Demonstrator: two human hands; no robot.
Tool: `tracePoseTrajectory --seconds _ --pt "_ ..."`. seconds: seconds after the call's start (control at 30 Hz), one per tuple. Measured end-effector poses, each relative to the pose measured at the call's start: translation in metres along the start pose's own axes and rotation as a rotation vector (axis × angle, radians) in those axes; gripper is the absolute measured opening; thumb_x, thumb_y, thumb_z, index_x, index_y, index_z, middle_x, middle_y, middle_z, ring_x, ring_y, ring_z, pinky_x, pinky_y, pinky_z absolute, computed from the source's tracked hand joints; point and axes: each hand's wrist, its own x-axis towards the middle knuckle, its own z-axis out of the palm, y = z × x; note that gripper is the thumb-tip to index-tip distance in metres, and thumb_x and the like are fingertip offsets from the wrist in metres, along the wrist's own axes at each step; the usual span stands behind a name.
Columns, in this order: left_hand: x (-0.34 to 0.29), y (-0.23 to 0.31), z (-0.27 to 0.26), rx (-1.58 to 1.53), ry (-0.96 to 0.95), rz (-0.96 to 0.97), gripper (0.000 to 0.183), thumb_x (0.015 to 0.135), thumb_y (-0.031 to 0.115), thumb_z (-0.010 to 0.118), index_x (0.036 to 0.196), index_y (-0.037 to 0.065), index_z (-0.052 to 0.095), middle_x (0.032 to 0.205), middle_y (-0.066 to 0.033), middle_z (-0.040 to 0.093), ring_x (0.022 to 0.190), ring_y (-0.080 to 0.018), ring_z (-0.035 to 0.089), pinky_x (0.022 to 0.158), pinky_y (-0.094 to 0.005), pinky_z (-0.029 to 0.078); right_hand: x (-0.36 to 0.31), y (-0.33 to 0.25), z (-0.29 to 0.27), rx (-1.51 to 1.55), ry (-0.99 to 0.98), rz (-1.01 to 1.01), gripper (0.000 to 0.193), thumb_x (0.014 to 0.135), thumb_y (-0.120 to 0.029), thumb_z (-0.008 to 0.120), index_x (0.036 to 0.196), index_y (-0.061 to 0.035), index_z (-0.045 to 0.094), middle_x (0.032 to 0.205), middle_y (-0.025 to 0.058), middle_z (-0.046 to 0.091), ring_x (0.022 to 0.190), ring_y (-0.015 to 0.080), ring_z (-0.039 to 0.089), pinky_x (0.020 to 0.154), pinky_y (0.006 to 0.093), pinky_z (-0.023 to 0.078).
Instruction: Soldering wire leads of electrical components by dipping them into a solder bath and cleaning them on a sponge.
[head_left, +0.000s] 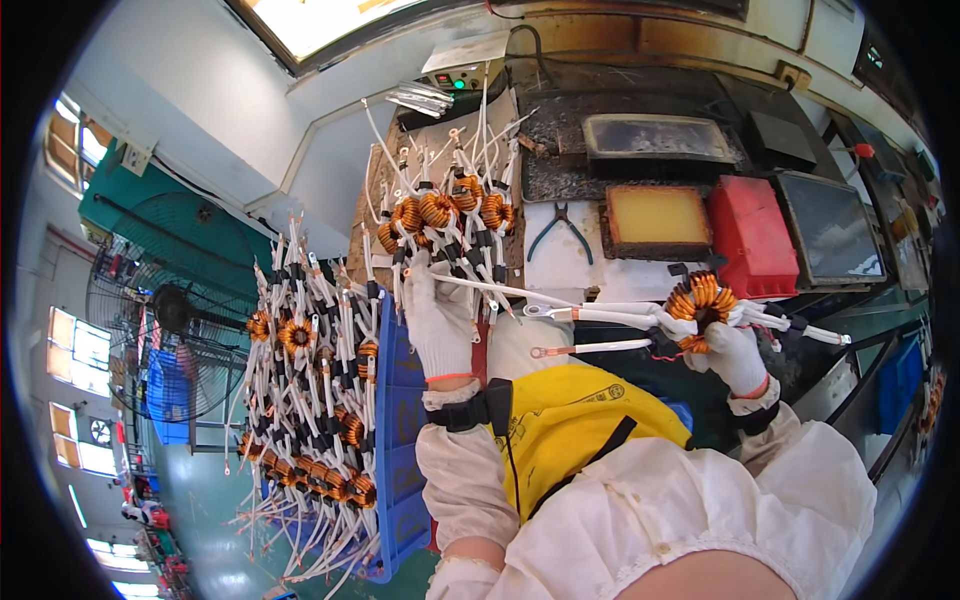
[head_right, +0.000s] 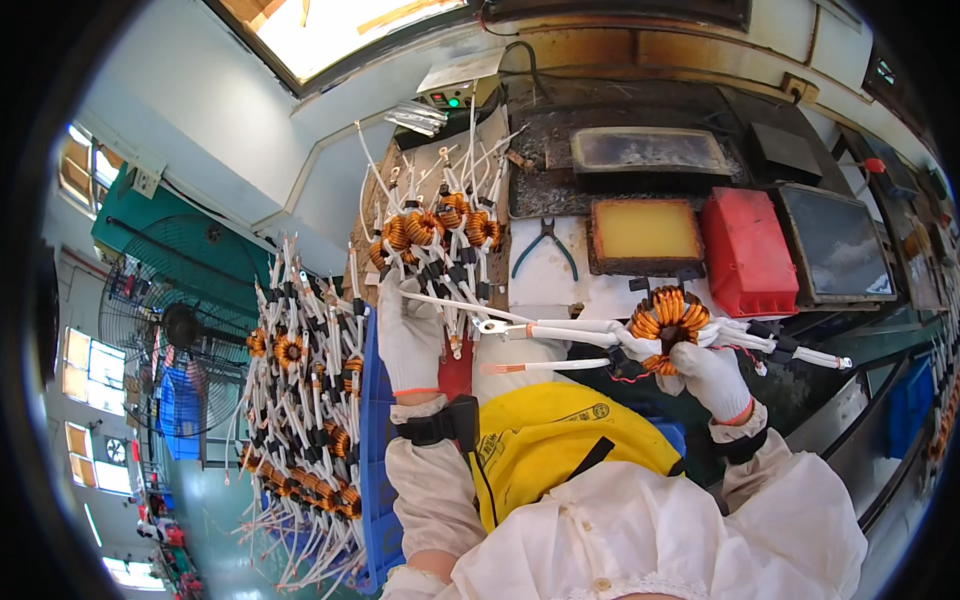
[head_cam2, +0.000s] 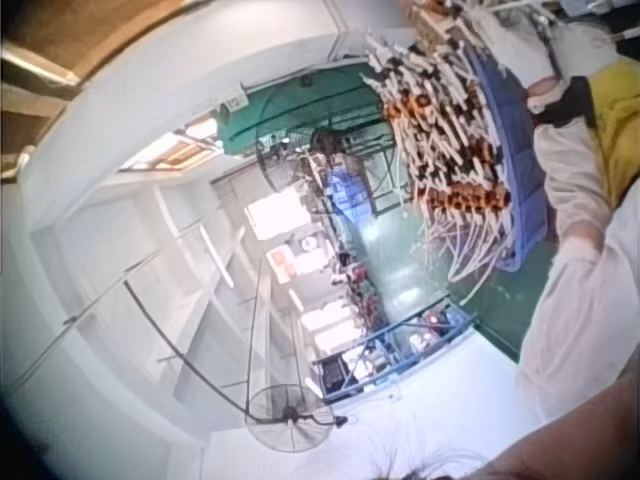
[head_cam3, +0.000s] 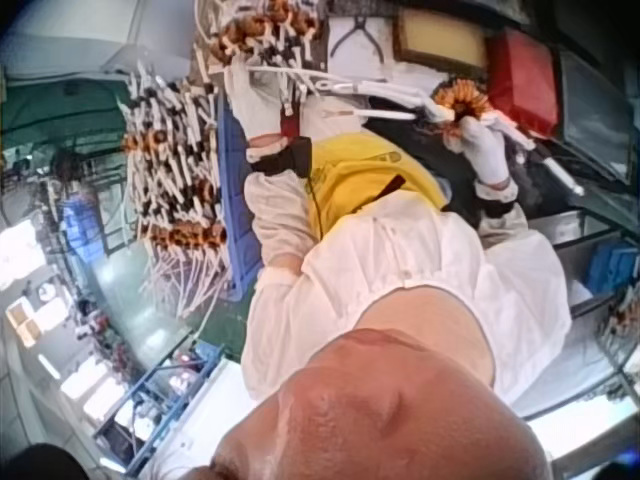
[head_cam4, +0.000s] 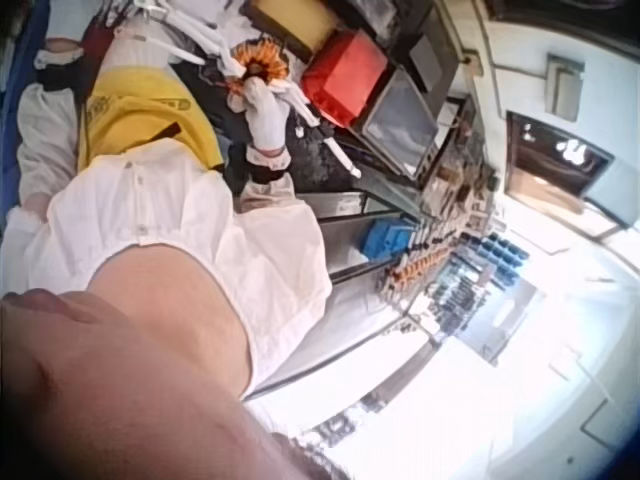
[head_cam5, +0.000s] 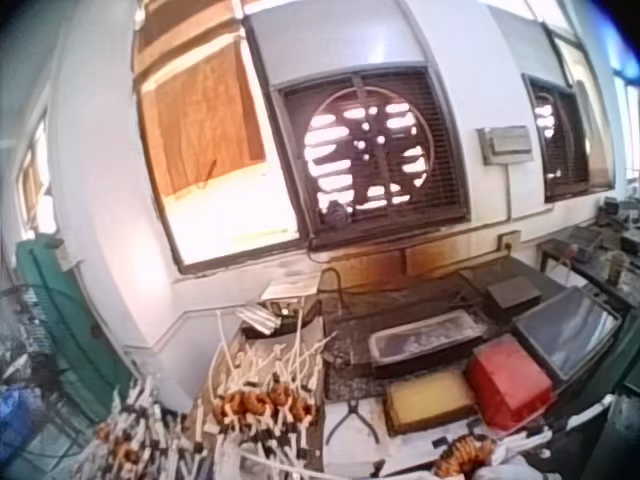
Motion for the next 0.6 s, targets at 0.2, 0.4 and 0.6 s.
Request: tracePoseTrajectory --seconds 0.2,0.4,0.6 --pt "0.003 0.000 -0.011 0.129 -0.012 0.092 0.033 0.092 0.019 0.055 0.119 0.001 0.051 0.090 -0.0056 0.058 0.067 -0.0061 0.048 0.057 -0.0186 0.040 0.000 0.002 -0.002 -0.042 0.034 0.039 0.043 0.081 -0.029 0.060 0.108 0.0034 0.053 0.084 0.0099 0.060 0.056 0.0155 0.053 0.050 0.0289 0.042" --pt "-0.013 -0.009 0.008 -0.010 -0.123 -0.152 0.028 0.095 0.020 0.050 0.114 0.000 0.050 0.094 -0.0065 0.059 0.082 -0.0123 0.058 0.074 -0.0252 0.051 0.002 0.009 -0.007 -0.017 0.041 0.016 0.046 0.084 -0.032 0.059 0.113 0.0031 0.051 0.089 0.0110 0.060 0.060 0.0170 0.054 0.055 0.0308 0.043" --pt "-0.027 -0.035 0.032 0.030 -0.137 -0.250 0.027 0.094 0.026 0.052 0.107 0.003 0.053 0.092 -0.0069 0.057 0.083 -0.0169 0.056 0.074 -0.0298 0.048 -0.002 0.014 -0.017 0.016 0.065 -0.028 0.046 0.085 -0.030 0.058 0.116 0.0030 0.049 0.095 0.0118 0.060 0.062 0.0171 0.054 0.057 0.0324 0.043"
